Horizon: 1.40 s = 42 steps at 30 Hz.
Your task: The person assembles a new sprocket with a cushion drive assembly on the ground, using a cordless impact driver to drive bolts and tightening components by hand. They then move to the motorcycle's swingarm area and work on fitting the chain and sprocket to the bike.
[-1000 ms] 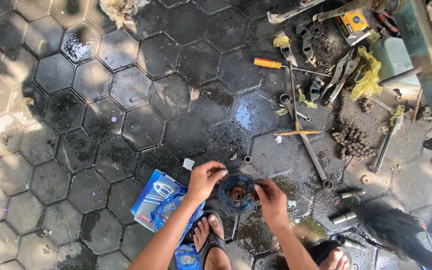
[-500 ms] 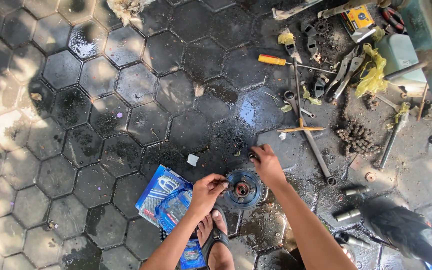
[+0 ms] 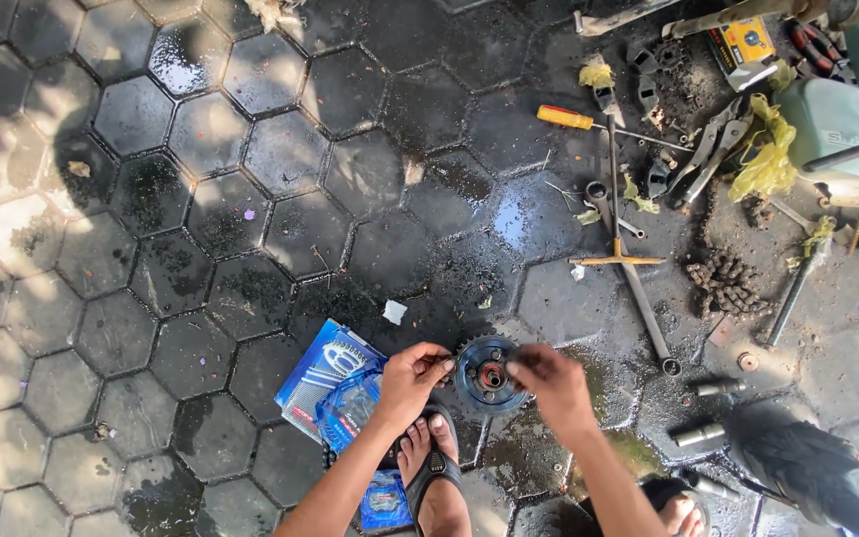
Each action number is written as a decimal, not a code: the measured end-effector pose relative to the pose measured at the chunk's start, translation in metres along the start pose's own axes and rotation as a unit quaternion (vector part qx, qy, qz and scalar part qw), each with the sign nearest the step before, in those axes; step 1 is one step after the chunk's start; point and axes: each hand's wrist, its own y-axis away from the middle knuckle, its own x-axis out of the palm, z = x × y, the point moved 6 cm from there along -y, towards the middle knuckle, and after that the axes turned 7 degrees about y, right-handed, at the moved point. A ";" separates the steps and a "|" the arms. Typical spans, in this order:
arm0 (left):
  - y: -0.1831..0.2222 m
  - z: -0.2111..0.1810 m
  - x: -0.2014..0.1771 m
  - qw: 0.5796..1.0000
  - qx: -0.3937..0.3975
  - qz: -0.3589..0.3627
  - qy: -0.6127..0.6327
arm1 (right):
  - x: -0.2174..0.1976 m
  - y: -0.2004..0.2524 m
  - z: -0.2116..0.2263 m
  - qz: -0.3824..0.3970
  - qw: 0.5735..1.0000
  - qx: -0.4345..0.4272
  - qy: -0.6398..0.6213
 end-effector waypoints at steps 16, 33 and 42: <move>0.009 0.000 0.026 0.998 0.012 0.045 -0.041 | 0.029 0.023 -0.012 -0.099 0.986 -0.123 -0.046; 0.021 -0.013 0.040 0.986 0.095 0.064 -0.121 | 0.028 0.019 -0.039 -0.083 0.971 -0.026 -0.222; 0.025 -0.041 0.056 0.937 0.253 0.115 -0.213 | 0.044 0.021 -0.065 -0.009 0.979 0.007 -0.205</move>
